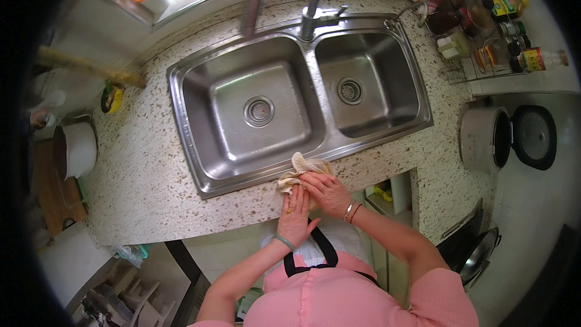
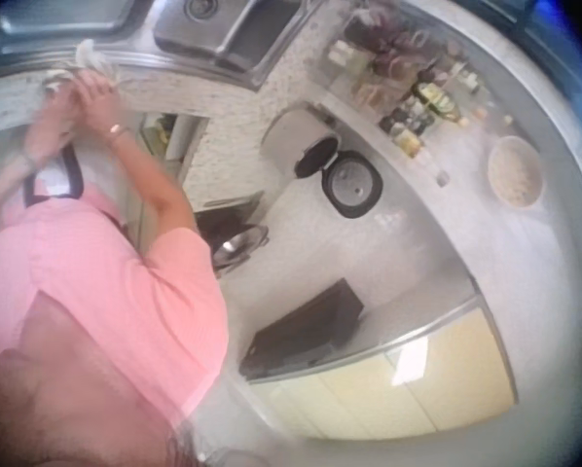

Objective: The person washes a black cooking pot under running water, then places it into a rice cooker. They proceed to wipe the kitchen countertop and the stainless steel sink with a cloth, rinsing the cloth under the tap multiple times to clean the surfaces.

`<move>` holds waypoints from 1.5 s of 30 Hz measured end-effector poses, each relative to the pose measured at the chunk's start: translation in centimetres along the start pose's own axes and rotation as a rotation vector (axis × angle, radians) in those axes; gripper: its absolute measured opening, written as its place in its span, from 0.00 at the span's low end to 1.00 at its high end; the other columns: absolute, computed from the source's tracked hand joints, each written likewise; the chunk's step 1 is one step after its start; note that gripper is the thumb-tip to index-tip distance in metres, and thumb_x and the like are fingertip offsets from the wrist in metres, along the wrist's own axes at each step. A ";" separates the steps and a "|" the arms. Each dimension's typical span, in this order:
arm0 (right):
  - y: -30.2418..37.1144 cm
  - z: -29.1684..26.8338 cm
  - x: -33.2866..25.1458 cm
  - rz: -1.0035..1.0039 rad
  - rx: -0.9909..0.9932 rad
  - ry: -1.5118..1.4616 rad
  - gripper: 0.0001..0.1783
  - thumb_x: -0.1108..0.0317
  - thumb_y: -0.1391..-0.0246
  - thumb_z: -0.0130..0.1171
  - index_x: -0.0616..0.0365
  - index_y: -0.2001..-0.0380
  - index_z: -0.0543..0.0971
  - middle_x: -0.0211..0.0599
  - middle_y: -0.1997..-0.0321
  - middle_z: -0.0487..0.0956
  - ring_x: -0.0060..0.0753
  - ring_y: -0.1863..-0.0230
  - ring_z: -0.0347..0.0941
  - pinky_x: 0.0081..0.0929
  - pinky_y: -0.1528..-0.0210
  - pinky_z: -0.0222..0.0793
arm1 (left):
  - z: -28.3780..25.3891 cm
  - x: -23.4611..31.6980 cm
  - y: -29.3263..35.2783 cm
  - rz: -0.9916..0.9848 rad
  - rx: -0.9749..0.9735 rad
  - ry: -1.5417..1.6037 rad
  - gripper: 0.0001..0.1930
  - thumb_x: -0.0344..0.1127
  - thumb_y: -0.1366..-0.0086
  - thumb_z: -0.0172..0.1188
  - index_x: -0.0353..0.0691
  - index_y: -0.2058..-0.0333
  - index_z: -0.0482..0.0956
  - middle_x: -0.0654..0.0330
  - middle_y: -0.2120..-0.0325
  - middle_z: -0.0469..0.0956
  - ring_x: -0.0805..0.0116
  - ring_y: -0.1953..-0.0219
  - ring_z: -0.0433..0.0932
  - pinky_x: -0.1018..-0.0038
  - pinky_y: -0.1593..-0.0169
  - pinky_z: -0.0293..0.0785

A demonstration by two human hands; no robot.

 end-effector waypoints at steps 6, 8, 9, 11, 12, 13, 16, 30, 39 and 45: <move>5.2 -3.8 8.4 0.059 0.065 0.096 0.25 0.64 0.48 0.54 0.51 0.45 0.70 0.27 0.40 0.67 0.27 0.37 0.61 0.30 0.40 0.55 | 1.1 7.0 -7.7 0.079 -0.040 0.015 0.46 0.57 0.41 0.56 0.29 0.35 0.51 0.44 0.33 0.48 0.53 0.29 0.41 0.58 0.30 0.38; 6.9 -4.9 11.0 0.074 0.086 0.123 0.25 0.65 0.50 0.56 0.51 0.45 0.69 0.26 0.41 0.68 0.27 0.39 0.62 0.30 0.42 0.57 | 1.9 9.3 -10.1 0.098 -0.041 0.030 0.45 0.57 0.40 0.55 0.30 0.35 0.51 0.47 0.32 0.48 0.55 0.28 0.41 0.59 0.29 0.37; 7.7 -5.1 12.3 0.093 0.095 0.130 0.25 0.66 0.50 0.56 0.51 0.46 0.70 0.26 0.41 0.68 0.28 0.40 0.63 0.30 0.43 0.58 | 2.1 10.3 -11.2 0.110 -0.037 0.026 0.45 0.57 0.40 0.55 0.30 0.35 0.51 0.47 0.32 0.48 0.56 0.28 0.41 0.59 0.29 0.37; 9.4 -5.7 14.7 0.136 0.113 0.142 0.23 0.66 0.50 0.56 0.51 0.49 0.70 0.26 0.42 0.68 0.29 0.41 0.63 0.30 0.44 0.59 | 2.6 12.1 -13.3 0.139 -0.032 0.015 0.45 0.57 0.40 0.55 0.30 0.35 0.51 0.48 0.32 0.48 0.56 0.28 0.41 0.59 0.29 0.36; 10.1 -6.2 15.8 0.153 0.127 0.154 0.22 0.67 0.50 0.57 0.51 0.50 0.71 0.26 0.43 0.69 0.30 0.43 0.64 0.31 0.45 0.59 | 2.7 13.0 -14.4 0.164 -0.042 0.031 0.44 0.54 0.40 0.55 0.30 0.35 0.51 0.48 0.32 0.48 0.56 0.28 0.41 0.59 0.29 0.37; 10.8 -6.6 16.9 0.171 0.141 0.166 0.20 0.67 0.51 0.57 0.51 0.51 0.71 0.27 0.44 0.69 0.31 0.44 0.65 0.31 0.45 0.60 | 2.9 13.8 -15.5 0.190 -0.054 0.047 0.43 0.52 0.39 0.55 0.30 0.35 0.50 0.48 0.32 0.48 0.56 0.28 0.41 0.59 0.29 0.37; 13.1 -8.1 20.5 0.250 0.208 0.153 0.19 0.70 0.52 0.58 0.51 0.54 0.71 0.28 0.47 0.71 0.34 0.47 0.66 0.33 0.46 0.61 | 4.2 16.8 -19.3 0.273 -0.003 -0.159 0.39 0.44 0.38 0.53 0.30 0.35 0.50 0.49 0.32 0.49 0.57 0.29 0.42 0.59 0.29 0.37; 12.9 -15.7 29.3 0.603 0.368 0.057 0.08 0.69 0.48 0.57 0.59 0.64 0.76 0.39 0.55 0.75 0.45 0.52 0.67 0.38 0.48 0.64 | 2.1 20.4 -30.9 0.340 0.182 0.165 0.27 0.28 0.40 0.50 0.33 0.40 0.63 0.48 0.38 0.61 0.54 0.34 0.57 0.58 0.32 0.50; 8.4 -10.4 22.1 0.691 0.380 0.217 0.10 0.62 0.46 0.56 0.55 0.65 0.75 0.37 0.56 0.73 0.44 0.51 0.65 0.42 0.47 0.60 | 1.3 13.7 -25.3 0.337 0.193 0.235 0.28 0.34 0.37 0.52 0.36 0.38 0.60 0.50 0.41 0.63 0.54 0.38 0.61 0.57 0.33 0.51; 2.5 -7.2 13.4 0.681 0.306 0.218 0.11 0.61 0.43 0.51 0.57 0.64 0.74 0.40 0.57 0.72 0.43 0.50 0.65 0.41 0.44 0.58 | -1.6 5.8 -18.1 0.304 0.164 0.209 0.28 0.34 0.37 0.55 0.38 0.39 0.61 0.50 0.42 0.65 0.55 0.38 0.62 0.57 0.33 0.53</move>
Point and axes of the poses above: each hand's wrist, its own y-axis away from the middle knuckle, its own z-axis out of the palm, x = y × z, the point moved 2 cm from there along -y, towards the middle knuckle
